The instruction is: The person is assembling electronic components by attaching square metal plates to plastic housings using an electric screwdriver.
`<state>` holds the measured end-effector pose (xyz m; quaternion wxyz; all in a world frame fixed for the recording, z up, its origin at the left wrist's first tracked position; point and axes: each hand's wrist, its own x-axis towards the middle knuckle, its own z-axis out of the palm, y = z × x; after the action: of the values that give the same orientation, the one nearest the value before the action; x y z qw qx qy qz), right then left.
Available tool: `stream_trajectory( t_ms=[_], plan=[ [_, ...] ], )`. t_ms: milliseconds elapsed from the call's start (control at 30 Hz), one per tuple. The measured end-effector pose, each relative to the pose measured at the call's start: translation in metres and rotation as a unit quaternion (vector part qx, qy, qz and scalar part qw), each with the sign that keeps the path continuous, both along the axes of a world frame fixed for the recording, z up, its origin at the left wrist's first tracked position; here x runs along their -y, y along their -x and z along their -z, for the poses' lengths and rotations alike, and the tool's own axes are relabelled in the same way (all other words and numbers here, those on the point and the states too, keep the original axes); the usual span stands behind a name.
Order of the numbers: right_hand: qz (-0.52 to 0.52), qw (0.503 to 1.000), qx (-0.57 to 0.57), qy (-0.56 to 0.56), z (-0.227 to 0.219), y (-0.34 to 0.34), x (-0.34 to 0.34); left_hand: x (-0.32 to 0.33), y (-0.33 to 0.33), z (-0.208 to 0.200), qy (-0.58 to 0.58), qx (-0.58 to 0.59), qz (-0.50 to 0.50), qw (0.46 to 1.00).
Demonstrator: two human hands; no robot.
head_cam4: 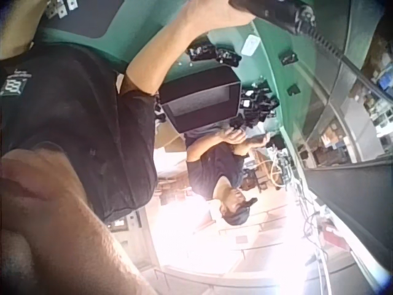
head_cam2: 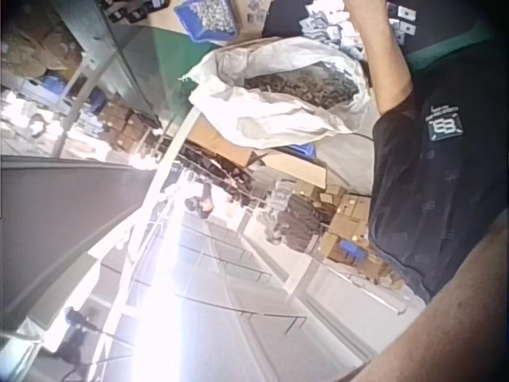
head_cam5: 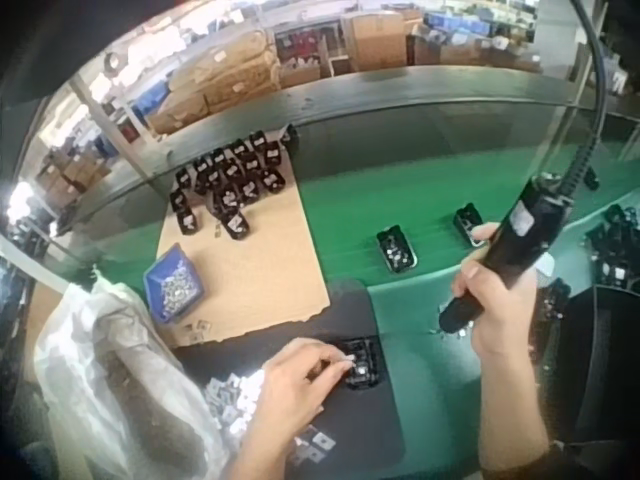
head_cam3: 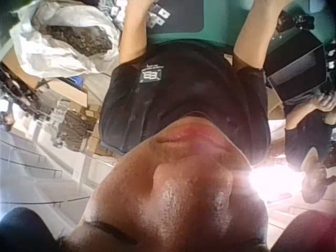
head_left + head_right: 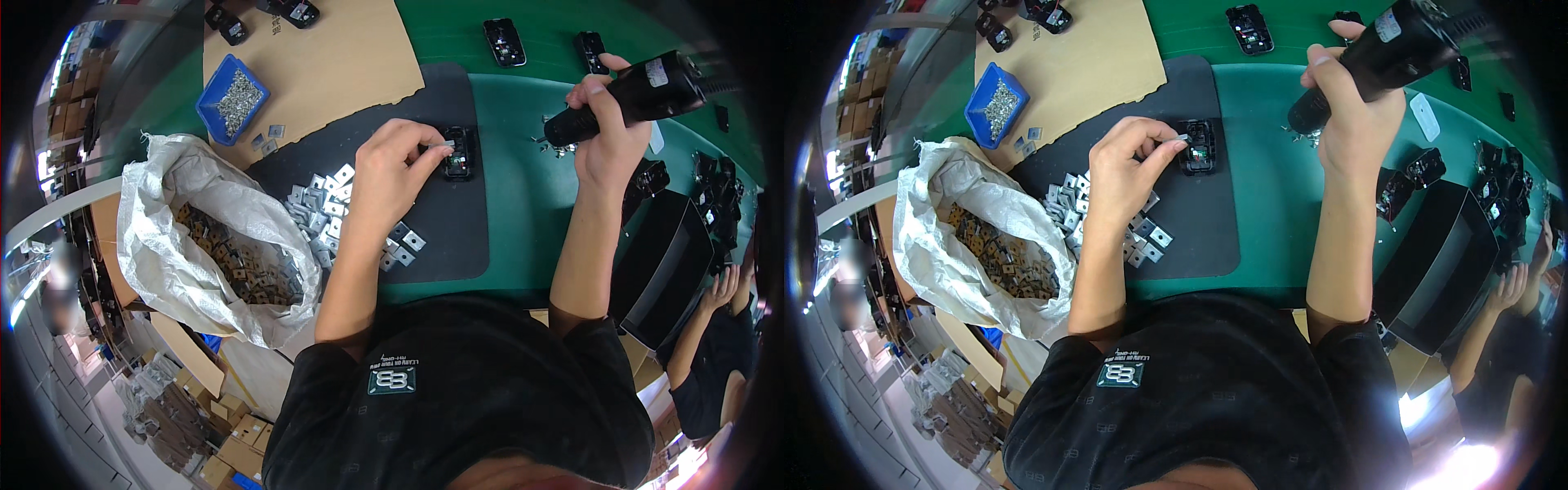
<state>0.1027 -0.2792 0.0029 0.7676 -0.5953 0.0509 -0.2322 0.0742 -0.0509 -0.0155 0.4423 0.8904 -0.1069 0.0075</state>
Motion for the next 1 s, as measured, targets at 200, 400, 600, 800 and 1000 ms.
stream_trajectory(
  t_ms=[200, 400, 600, 800, 1000],
  plan=[
    [-0.012, 1.000, 0.014, -0.014, 0.007, -0.002, -0.001, 0.007, 0.002, 0.009, 0.070, -0.001, 0.004, 0.998],
    [-0.029, 0.997, 0.052, -0.056, -0.003, 0.002, -0.001, 0.005, 0.003, 0.005, -0.003, 0.035, 0.037, 0.999],
    [-0.040, 0.993, 0.087, -0.071, -0.015, 0.008, -0.004, 0.007, -0.004, 0.014, -0.073, 0.147, 0.062, 0.984],
    [-0.076, 0.993, 0.083, -0.022, -0.024, 0.017, -0.004, 0.018, -0.006, 0.014, -0.024, 0.003, 0.043, 0.999],
    [-0.102, 0.979, 0.149, -0.094, -0.026, 0.019, -0.004, 0.013, -0.010, 0.018, 0.013, 0.008, 0.049, 0.999]
  ],
)
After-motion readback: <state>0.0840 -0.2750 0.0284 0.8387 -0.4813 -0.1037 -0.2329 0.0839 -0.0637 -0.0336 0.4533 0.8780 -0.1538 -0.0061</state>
